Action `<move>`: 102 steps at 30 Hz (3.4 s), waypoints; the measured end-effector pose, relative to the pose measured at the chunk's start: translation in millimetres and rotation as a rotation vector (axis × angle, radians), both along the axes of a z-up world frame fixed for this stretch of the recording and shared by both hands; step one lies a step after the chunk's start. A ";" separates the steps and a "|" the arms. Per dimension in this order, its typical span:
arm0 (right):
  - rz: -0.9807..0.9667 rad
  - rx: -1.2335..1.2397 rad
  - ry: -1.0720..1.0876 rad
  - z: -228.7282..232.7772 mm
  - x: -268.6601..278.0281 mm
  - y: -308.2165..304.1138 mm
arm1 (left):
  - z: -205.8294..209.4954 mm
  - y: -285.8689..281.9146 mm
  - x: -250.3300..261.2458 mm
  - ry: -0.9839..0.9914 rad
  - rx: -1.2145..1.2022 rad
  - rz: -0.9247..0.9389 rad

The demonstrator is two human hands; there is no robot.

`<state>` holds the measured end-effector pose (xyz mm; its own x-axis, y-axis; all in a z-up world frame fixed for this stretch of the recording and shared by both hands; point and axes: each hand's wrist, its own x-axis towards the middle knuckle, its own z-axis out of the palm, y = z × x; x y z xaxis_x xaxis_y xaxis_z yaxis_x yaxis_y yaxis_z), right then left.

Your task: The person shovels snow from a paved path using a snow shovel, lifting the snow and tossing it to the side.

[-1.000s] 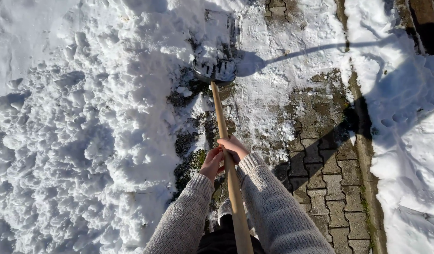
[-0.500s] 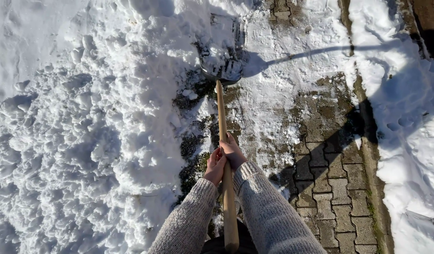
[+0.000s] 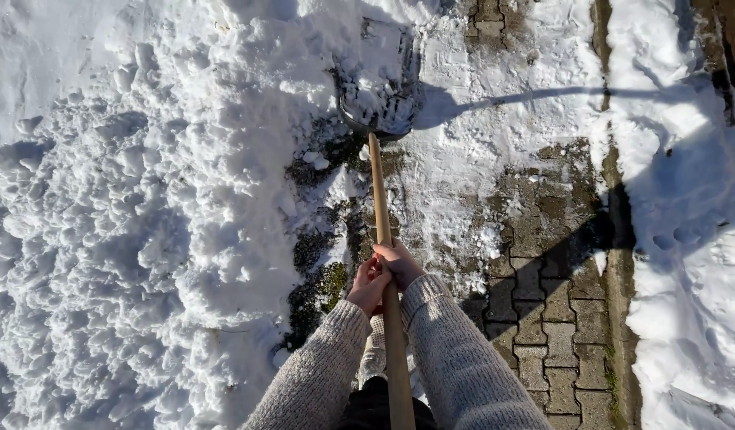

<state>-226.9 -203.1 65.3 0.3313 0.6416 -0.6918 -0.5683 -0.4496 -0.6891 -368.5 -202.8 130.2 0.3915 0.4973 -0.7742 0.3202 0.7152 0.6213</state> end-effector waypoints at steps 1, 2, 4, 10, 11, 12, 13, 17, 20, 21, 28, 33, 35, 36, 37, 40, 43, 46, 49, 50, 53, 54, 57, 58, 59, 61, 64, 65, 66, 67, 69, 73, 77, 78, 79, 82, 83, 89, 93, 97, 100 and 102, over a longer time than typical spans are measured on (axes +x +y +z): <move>0.004 -0.015 0.006 3.1 4.8 -4.3 | 0.0 1.0 2.3 -0.016 -0.030 0.001; 0.009 -0.030 0.012 6.2 9.4 -8.8 | 0.0 1.9 4.3 -0.032 -0.060 0.001; 0.000 -0.054 0.054 3.5 22.9 -13.6 | -33.6 10.9 15.2 -0.002 -0.043 -0.019; 0.018 -0.136 0.096 40.3 81.2 -42.8 | -42.5 11.2 68.4 0.047 0.038 -0.069; 0.044 -0.169 0.071 50.9 94.7 -50.0 | -49.5 8.8 84.6 0.052 0.053 -0.084; 0.038 -0.168 0.066 60.3 102.2 -53.7 | -46.5 8.8 98.8 0.046 0.055 -0.090; 0.089 -0.175 0.037 69.6 107.8 -60.8 | -43.5 5.1 111.3 0.044 0.043 -0.117; 0.174 -0.203 -0.046 77.6 122.6 -88.7 | -78.7 -10.4 152.6 0.053 0.057 -0.185; 0.214 -0.209 -0.103 51.1 121.7 -103.8 | -75.6 -7.1 159.0 0.048 0.028 -0.192; 0.208 -0.213 -0.097 56.8 117.3 -106.1 | -71.4 -8.1 158.1 0.052 0.023 -0.200; 0.107 -0.193 0.120 80.4 114.2 -94.0 | -109.7 11.5 153.5 0.134 -0.011 -0.178; 0.053 -0.190 0.176 94.6 120.0 -81.3 | -133.1 38.8 181.5 0.146 -0.065 -0.192; 0.048 -0.181 0.208 105.6 120.1 -72.8 | -147.6 52.2 193.5 0.168 -0.125 -0.161; 0.034 -0.184 0.210 116.1 117.4 -68.1 | -121.8 59.5 195.7 0.170 -0.129 -0.175; 0.062 -0.205 0.227 125.9 116.8 -59.7 | -96.6 70.8 200.4 0.224 -0.163 -0.189; 0.069 -0.255 0.257 150.1 115.9 -33.0 | -71.7 101.0 215.8 0.253 -0.279 -0.115; 0.078 -0.324 0.230 176.6 116.2 -8.3 | -100.0 124.1 234.7 0.155 -0.457 0.061; 0.110 -0.395 0.198 202.3 118.6 5.6 | -99.0 131.6 251.8 0.187 -0.479 0.063; 0.137 -0.299 0.172 189.2 127.2 7.8 | -88.4 140.5 263.5 0.235 -0.334 -0.017; 0.152 -0.193 0.154 178.9 131.7 5.7 | -86.8 142.9 267.6 0.192 -0.289 -0.022; 0.153 -0.069 -0.058 74.3 133.3 8.7 | -54.8 177.2 269.6 0.033 -0.320 0.125; 0.161 -0.062 -0.063 117.8 135.1 28.2 | -56.2 193.2 270.2 0.027 -0.312 0.133; 0.326 -0.023 -0.174 204.0 133.9 84.8 | -77.4 253.1 259.9 -0.203 -0.377 0.352; 0.401 0.002 -0.259 204.5 133.1 100.5 | -94.5 277.0 252.1 -0.326 -0.312 0.369; 0.479 0.025 -0.339 205.0 130.1 114.0 | -112.0 298.1 240.4 -0.443 -0.247 0.387; 0.545 0.048 -0.375 217.4 119.4 135.0 | -37.9 321.3 209.5 -0.506 -0.225 0.424; 0.591 0.127 -0.391 238.8 111.5 150.8 | 16.5 341.0 186.8 -0.594 -0.208 0.478; 0.569 0.187 -0.375 246.5 110.6 155.6 | 25.9 348.4 184.7 -0.624 -0.209 0.494; 0.569 0.195 -0.373 238.1 109.8 156.1 | -2.5 354.2 188.7 -0.622 -0.201 0.494; 0.547 0.213 -0.350 229.9 110.5 153.9 | -31.7 356.9 194.8 -0.545 -0.149 0.462; 0.529 0.232 -0.329 232.1 111.3 136.7 | -43.1 339.4 206.5 -0.470 -0.097 0.434; 0.299 0.127 -0.086 245.8 115.3 75.7 | -20.0 255.5 222.5 -0.302 -0.111 0.355; 0.113 0.013 0.075 212.4 119.1 20.0 | -80.4 190.1 244.3 -0.094 -0.141 -0.016; 0.107 0.007 0.077 201.3 117.6 4.8 | -90.7 169.8 245.5 -0.092 -0.148 -0.021; 0.063 -0.023 0.103 190.1 116.4 -10.0 | -100.7 150.2 247.7 -0.079 -0.208 -0.031; -0.011 -0.099 0.164 183.2 109.8 -41.1 | -55.1 107.4 243.0 0.006 -0.360 -0.011; -0.033 -0.142 0.200 185.6 107.6 -49.3 | -27.0 96.0 240.1 0.075 -0.447 0.027; -0.042 -0.292 0.200 182.2 106.8 -62.1 | -89.2 65.4 251.3 0.211 -0.477 -0.065; -0.061 -0.278 0.220 166.3 116.4 -48.9 | -128.0 69.6 269.3 0.306 -0.575 0.046; -0.068 -0.315 0.214 154.3 130.2 -22.0 | -89.0 92.5 255.8 0.176 -0.480 -0.032; -0.079 -0.270 0.214 133.8 147.5 1.4 | -58.8 106.4 269.3 0.132 -0.335 -0.294; -0.071 -0.228 0.200 120.4 161.4 18.4 | -48.3 120.0 279.6 0.147 -0.237 -0.492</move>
<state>-65.5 -184.7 185.6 0.2128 0.4427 -0.8711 -0.7182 -0.5336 -0.4466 -88.9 -82.7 81.9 0.4124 0.0896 -0.9066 0.7221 0.5745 0.3853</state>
